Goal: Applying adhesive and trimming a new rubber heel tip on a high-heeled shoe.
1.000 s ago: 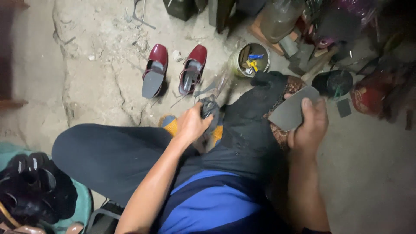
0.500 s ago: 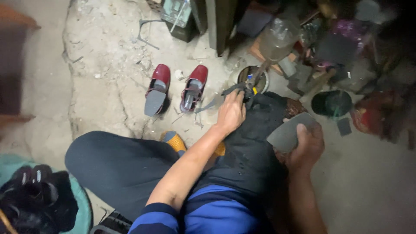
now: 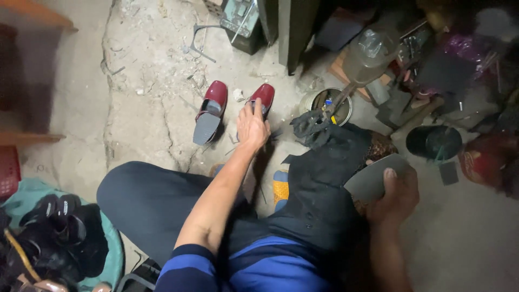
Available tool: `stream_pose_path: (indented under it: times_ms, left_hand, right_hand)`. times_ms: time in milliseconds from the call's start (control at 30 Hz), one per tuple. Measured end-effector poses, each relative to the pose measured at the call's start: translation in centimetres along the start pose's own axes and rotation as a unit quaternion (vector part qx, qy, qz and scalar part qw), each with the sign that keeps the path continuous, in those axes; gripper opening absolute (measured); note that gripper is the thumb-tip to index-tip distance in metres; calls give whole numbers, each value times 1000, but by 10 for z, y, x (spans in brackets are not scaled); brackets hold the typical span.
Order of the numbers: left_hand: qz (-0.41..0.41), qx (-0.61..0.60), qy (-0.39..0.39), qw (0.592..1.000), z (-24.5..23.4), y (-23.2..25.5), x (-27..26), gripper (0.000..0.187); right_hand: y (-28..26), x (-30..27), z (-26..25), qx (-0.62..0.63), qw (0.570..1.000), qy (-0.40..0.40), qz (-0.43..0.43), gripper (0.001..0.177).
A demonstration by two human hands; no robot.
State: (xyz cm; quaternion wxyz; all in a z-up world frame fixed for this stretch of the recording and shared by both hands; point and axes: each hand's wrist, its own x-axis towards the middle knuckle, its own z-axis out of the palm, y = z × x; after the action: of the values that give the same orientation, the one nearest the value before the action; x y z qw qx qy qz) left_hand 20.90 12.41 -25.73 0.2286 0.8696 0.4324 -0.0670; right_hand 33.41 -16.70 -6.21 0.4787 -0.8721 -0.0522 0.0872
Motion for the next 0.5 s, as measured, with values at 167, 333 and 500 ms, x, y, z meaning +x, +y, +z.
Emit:
stream_pose_path:
  times_ms: [167, 333, 500]
  left_hand:
    - [-44, 20, -59, 997, 13, -8, 16, 107]
    - [-113, 66, -48, 990, 55, -21, 24, 81]
    - [-128, 97, 15, 987, 74, -43, 30, 85]
  right_hand:
    - [-37, -15, 14, 74, 997, 12, 13, 32]
    - [-21, -3, 12, 189, 982, -23, 22, 13]
    - [-2, 2, 13, 242, 965, -34, 97, 26]
